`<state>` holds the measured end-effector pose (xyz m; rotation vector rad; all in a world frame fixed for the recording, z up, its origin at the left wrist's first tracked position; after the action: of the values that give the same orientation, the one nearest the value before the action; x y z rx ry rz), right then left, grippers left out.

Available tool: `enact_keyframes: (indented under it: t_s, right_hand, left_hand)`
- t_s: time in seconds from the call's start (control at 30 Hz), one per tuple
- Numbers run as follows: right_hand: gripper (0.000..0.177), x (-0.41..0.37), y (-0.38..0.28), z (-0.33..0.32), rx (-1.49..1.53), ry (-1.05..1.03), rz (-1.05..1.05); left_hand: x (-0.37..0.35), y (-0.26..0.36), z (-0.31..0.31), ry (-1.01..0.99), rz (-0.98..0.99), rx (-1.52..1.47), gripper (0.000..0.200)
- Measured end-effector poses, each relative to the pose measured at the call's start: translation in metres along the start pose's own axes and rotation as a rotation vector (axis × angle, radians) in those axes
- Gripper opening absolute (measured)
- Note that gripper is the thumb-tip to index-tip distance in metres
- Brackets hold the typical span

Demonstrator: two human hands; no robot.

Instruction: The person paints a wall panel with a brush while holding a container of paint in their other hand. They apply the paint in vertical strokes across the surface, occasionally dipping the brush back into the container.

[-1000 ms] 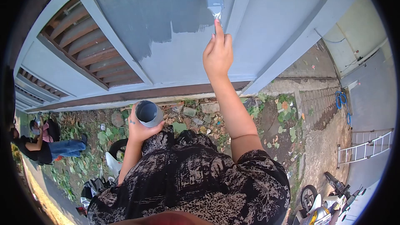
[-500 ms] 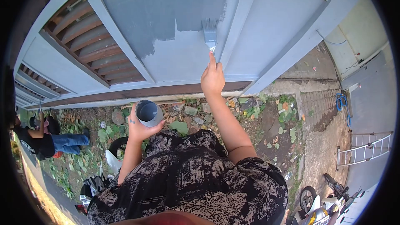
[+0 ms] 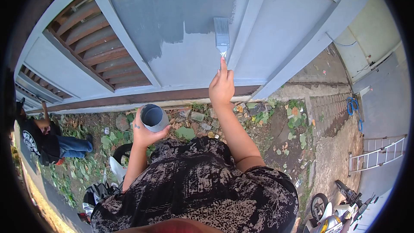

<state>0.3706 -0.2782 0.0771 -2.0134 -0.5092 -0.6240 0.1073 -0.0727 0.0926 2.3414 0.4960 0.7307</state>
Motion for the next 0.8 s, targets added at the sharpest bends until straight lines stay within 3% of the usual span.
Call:
enact_keyframes:
  t_s: [0.3, 0.43, 0.63, 0.7, 0.8]
  right_hand:
    - [0.056, -0.020, 0.039, 0.040, -0.164, -0.193, 0.148]
    - [0.056, -0.038, 0.028, 0.021, -0.144, -0.155, 0.119]
    - [0.053, 0.023, -0.029, -0.033, 0.023, 0.077, -0.031]
    - [0.055, 0.060, -0.054, -0.053, 0.079, 0.243, -0.177]
    - [0.055, 0.102, -0.072, -0.067, 0.031, 0.344, -0.233]
  left_hand:
    - [0.001, 0.004, -0.007, 0.000, 0.014, -0.034, 0.081]
    - [0.001, 0.002, -0.011, 0.027, -0.001, -0.058, 0.081]
    - [0.004, 0.003, -0.015, 0.026, 0.027, -0.023, 0.081]
    - [0.005, 0.000, -0.013, 0.024, 0.023, -0.025, 0.081]
    - [0.006, 0.002, -0.013, 0.034, 0.029, -0.027, 0.080]
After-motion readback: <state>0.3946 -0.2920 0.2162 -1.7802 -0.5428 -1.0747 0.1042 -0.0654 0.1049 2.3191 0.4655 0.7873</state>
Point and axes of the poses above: each hand's wrist, its own x-axis towards the middle knuckle, its own z-axis out of the palm, y = z × x, the point moved 10 cm from there along x, towards the middle knuckle, and after that the axes turned 11 degrees about x, right-handed, at the moved point
